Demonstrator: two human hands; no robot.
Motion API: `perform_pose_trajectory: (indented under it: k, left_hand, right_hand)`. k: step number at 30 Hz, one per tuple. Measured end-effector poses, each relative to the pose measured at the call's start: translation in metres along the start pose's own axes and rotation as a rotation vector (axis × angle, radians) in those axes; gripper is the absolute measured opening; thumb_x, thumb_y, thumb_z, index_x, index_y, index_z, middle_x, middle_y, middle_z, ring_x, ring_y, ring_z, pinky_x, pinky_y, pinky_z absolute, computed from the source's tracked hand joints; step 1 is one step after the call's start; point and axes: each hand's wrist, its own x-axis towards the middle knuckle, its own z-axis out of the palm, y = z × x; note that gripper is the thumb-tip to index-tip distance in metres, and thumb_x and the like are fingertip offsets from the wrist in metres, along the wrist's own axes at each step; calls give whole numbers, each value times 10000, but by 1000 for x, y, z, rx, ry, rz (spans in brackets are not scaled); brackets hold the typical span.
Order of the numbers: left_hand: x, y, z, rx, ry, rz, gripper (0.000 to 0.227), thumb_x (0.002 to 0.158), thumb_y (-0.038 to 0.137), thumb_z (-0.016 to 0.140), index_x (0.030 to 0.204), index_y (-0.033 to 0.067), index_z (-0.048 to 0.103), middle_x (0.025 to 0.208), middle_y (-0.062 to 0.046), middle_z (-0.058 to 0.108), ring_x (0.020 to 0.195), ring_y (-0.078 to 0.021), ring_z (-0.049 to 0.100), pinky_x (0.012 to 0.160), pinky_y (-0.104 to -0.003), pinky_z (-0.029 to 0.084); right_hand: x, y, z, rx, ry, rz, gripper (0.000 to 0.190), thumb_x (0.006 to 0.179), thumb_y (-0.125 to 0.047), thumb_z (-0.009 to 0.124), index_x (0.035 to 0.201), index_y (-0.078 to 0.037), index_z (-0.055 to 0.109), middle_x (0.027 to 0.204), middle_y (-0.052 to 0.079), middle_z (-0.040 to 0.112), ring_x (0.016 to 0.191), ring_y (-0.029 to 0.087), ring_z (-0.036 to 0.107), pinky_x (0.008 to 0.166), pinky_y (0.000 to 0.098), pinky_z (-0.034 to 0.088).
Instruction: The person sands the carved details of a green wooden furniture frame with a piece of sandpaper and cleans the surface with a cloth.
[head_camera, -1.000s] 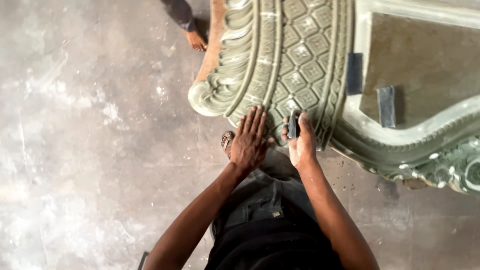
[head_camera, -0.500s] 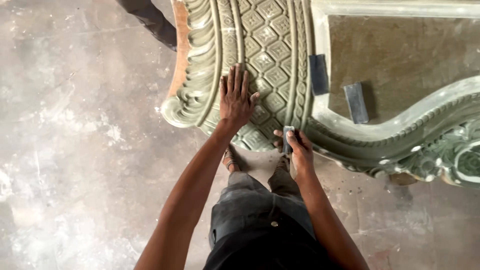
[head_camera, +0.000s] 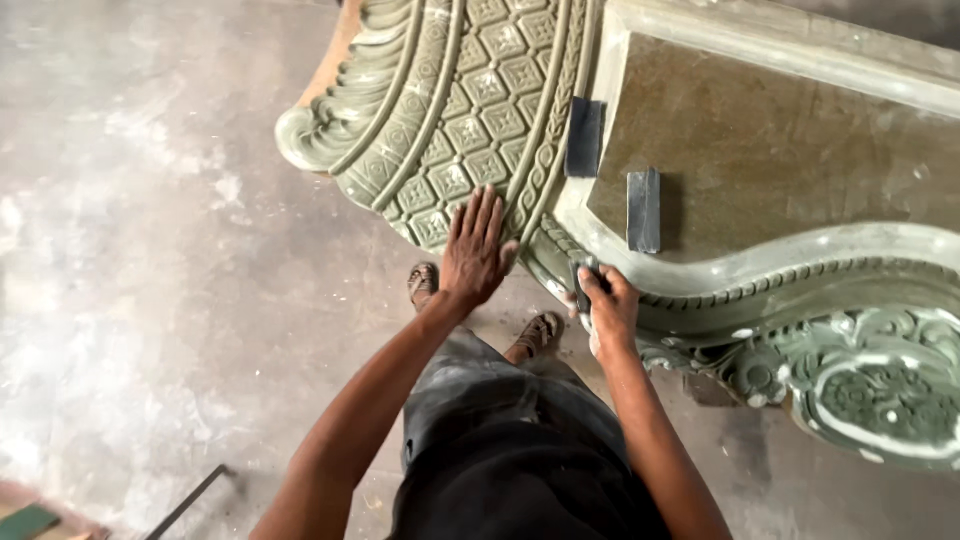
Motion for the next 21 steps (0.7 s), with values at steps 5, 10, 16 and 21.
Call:
perform_pose_trajectory:
  k: [5, 10, 16, 21]
  left_hand:
    - [-24, 30, 2, -5, 21, -15, 709, 1089, 493, 329, 1605, 11, 269, 1693, -201, 161, 1575, -368, 130, 1269, -515, 97]
    - [-34, 74, -16, -405, 89, -162, 551, 1101, 356, 472, 1548, 39, 411, 1579, -200, 433, 1515, -418, 322, 1260, -550, 228]
    - [-34, 149, -26, -891, -54, -27, 401, 972, 200, 674, 1317, -2, 636, 1254, -178, 678, 1095, -293, 675, 950, -412, 531]
    - [-12, 180, 1, -1527, -378, -284, 247, 982, 187, 710, 1121, -15, 687, 916, -42, 691, 797, -101, 627, 708, -277, 536]
  right_hand:
    - [-12, 9, -34, 63, -13, 68, 140, 958, -162, 713, 991, -30, 679, 834, 35, 654, 592, 183, 653, 474, 338, 458]
    - [-16, 30, -72, 20, 86, -10, 161, 973, -157, 764, 1045, -24, 709, 870, -16, 624, 749, 80, 569, 654, 289, 457]
    - [-38, 10, -90, 129, 133, -53, 161, 934, -125, 772, 1045, -13, 736, 968, -22, 703, 868, 58, 617, 771, 261, 489]
    - [-56, -18, -99, 229, 176, -113, 205, 937, -148, 794, 1069, 0, 742, 953, 12, 714, 847, 84, 637, 778, 264, 529]
